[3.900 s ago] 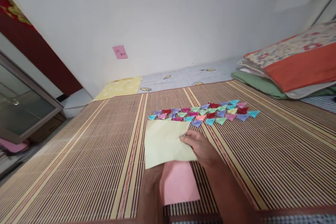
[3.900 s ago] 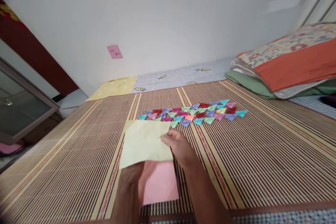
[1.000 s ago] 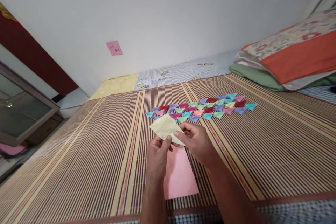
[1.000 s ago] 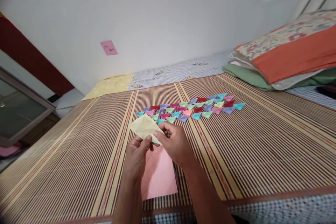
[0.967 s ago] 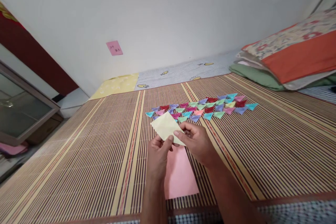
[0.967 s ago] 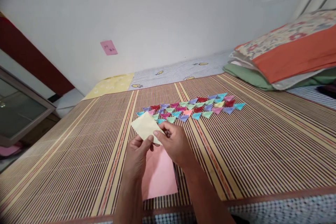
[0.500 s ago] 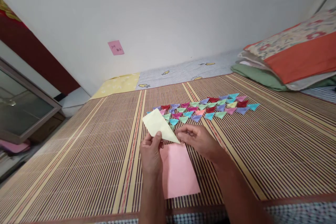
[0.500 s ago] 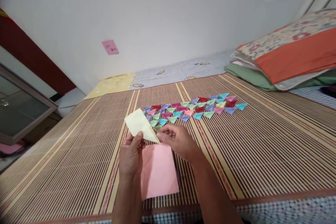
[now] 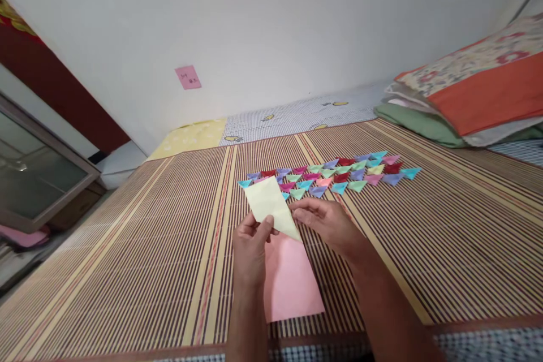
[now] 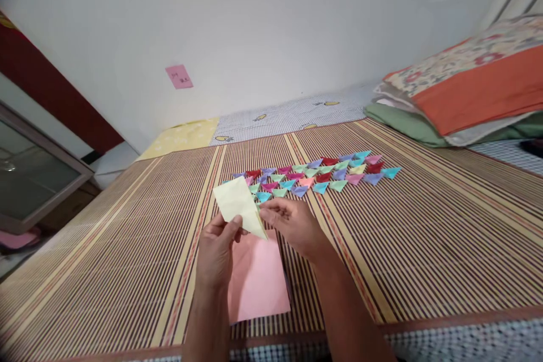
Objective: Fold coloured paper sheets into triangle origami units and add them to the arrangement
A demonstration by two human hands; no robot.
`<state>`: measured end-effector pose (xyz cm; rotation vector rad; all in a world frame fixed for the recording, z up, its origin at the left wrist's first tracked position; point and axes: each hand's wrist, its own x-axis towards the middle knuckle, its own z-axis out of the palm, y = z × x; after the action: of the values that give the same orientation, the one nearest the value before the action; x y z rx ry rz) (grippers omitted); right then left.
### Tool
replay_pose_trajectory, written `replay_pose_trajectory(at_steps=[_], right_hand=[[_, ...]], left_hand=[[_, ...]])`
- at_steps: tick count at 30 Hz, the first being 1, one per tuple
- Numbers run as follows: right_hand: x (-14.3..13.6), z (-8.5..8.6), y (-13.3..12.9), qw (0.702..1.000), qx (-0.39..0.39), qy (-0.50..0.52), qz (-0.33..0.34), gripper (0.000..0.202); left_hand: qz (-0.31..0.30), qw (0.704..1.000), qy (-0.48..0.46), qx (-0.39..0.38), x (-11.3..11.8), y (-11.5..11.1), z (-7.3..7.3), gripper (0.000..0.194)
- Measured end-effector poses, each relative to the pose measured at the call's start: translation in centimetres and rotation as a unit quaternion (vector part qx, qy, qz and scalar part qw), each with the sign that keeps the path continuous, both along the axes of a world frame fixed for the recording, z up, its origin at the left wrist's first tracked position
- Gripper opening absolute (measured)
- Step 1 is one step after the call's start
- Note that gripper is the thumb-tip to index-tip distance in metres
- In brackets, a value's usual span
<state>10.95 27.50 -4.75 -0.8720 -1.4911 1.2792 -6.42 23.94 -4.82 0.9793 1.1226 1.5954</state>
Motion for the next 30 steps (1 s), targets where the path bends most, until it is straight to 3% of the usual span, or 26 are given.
replay_pose_trajectory(at_steps=[3,6,9,13,18,21,25,27,30], right_hand=[[-0.8,0.0,-0.2,0.999,0.003,0.038,0.018,0.021],[-1.1,-0.4,-0.2,0.999,0.023,0.047,-0.005,0.016],[-0.6,-0.4,0.0,0.997,0.044,0.052,-0.029,0.012],[0.3,0.4,0.0,0.992,0.117,0.017,-0.033,0.009],[0.5,0.8,-0.1,0.987,0.153,-0.002,0.048,0.004],[0.5,1.0,-0.2,0.987,0.162,-0.014,0.021,0.010],[0.6,1.7,-0.9,0.976,0.199,-0.078,-0.045,0.032],[0.5,2.0,-1.2,0.972,0.204,-0.112,-0.038,0.039],[0.3,2.1,-1.4,0.971,0.199,-0.131,0.000,0.041]], left_hand=[[-0.036,0.999,0.040,-0.010,0.6,-0.2,0.1,0.020],[-0.047,0.998,0.030,-0.005,0.8,-0.2,0.1,0.020],[-0.069,0.997,-0.038,-0.020,0.5,0.0,0.0,0.029],[-0.151,0.973,-0.144,-0.099,0.5,0.1,-0.2,0.047],[-0.197,0.941,-0.226,-0.157,1.4,0.0,-0.4,0.035],[-0.154,0.946,-0.243,-0.146,1.4,0.2,-0.4,0.033],[-0.029,0.968,-0.230,-0.101,0.3,0.5,-0.4,0.033],[0.005,0.974,-0.210,-0.085,-0.1,0.6,-0.4,0.035],[0.005,0.979,-0.193,-0.073,-0.2,0.4,-0.1,0.035]])
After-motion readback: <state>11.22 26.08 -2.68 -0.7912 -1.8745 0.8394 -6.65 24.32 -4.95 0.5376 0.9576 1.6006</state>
